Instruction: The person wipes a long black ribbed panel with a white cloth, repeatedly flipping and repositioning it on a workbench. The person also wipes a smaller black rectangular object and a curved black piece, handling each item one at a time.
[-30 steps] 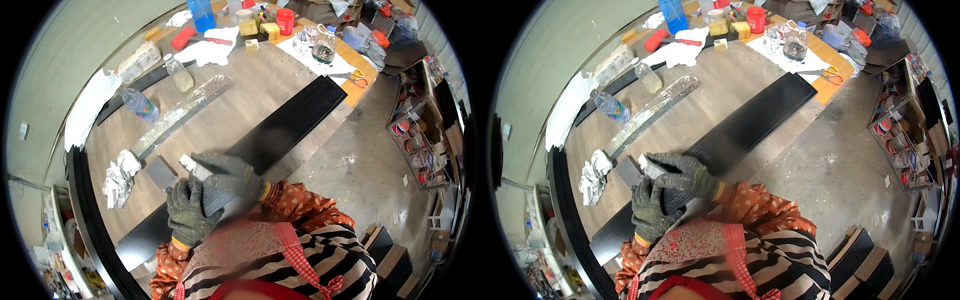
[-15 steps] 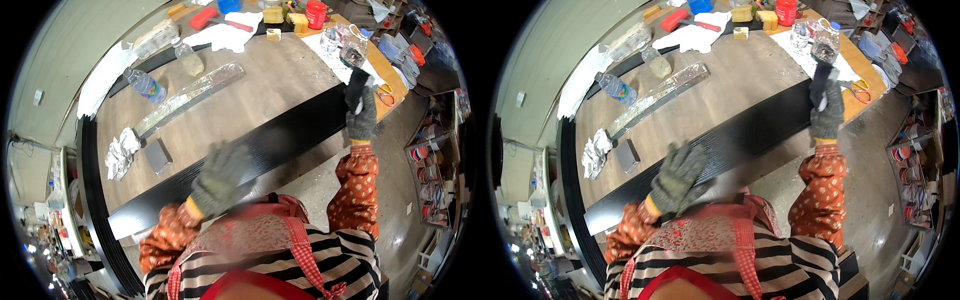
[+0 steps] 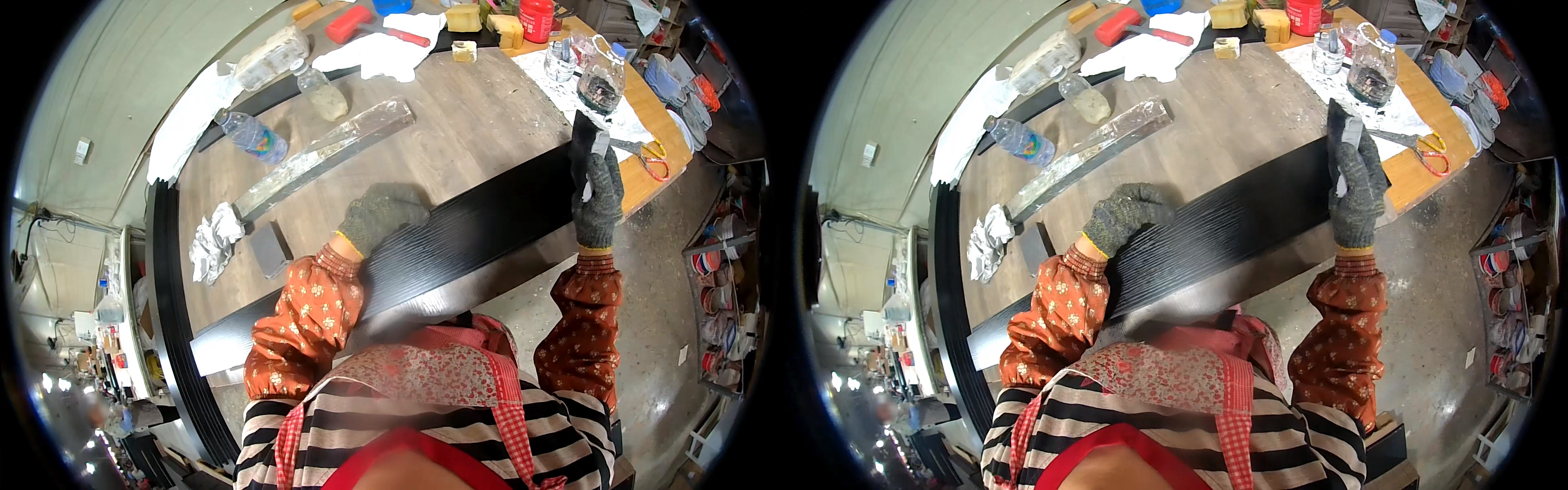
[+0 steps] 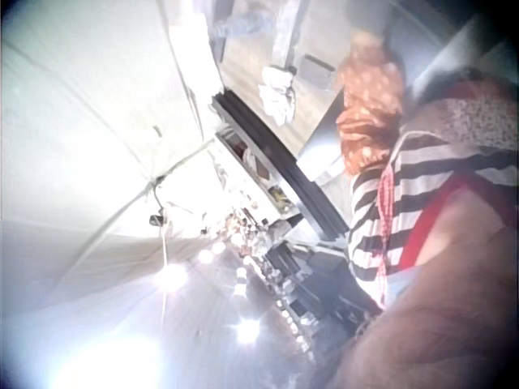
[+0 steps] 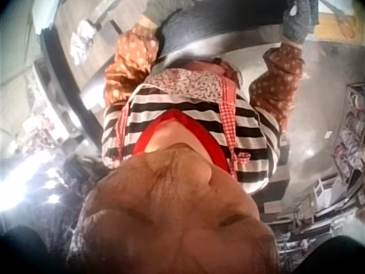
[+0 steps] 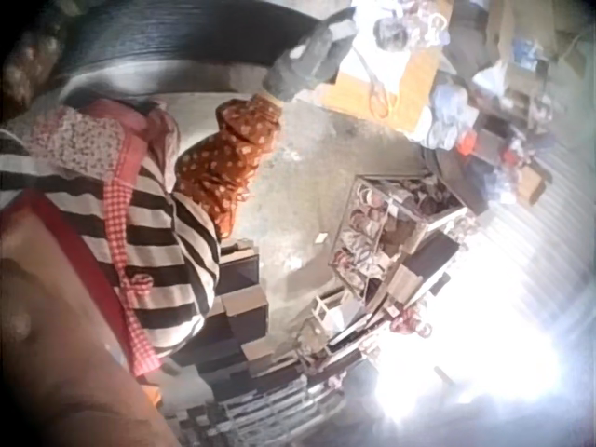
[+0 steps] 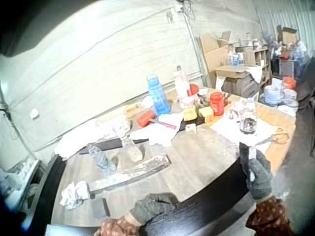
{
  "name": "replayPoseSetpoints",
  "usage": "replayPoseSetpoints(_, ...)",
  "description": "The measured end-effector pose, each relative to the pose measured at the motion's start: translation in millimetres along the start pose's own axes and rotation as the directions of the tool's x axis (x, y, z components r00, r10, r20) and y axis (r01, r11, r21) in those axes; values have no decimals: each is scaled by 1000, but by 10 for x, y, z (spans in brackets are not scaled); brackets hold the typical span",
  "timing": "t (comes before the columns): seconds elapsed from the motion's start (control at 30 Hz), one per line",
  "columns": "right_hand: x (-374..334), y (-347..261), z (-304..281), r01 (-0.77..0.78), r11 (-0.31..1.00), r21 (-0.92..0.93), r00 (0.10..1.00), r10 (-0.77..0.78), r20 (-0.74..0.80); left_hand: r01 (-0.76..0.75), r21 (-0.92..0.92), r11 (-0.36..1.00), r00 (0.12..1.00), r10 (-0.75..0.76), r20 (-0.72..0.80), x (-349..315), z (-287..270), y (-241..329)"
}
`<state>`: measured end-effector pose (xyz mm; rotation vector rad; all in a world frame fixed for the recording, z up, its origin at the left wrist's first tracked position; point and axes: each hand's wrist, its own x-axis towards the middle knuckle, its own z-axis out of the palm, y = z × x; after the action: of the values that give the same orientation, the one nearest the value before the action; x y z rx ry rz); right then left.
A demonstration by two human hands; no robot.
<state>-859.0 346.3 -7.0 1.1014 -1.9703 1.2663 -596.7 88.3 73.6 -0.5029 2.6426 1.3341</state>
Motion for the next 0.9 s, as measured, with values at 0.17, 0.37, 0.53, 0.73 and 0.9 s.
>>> replayPoseSetpoints(0.17,127,-158,-3,53,999,11,998,-53,29,-446,335,830,832,522,-185,86,137,-74)
replayPoseSetpoints(0.37,200,-300,1,-182,953,243,983,177,42,-324,316,892,916,379,-133,72,90,-34)
replayPoseSetpoints(0.53,160,-192,-20,88,996,-11,996,-88,3,-441,300,846,882,470,-31,133,45,-18)
replayPoseSetpoints(0.73,62,-22,12,86,996,-20,996,-86,6,-288,472,833,949,315,22,68,30,15)
replayPoseSetpoints(0.9,-46,-128,155,159,984,-80,977,-168,-128,-17,-273,962,998,1,-59,-74,121,55)
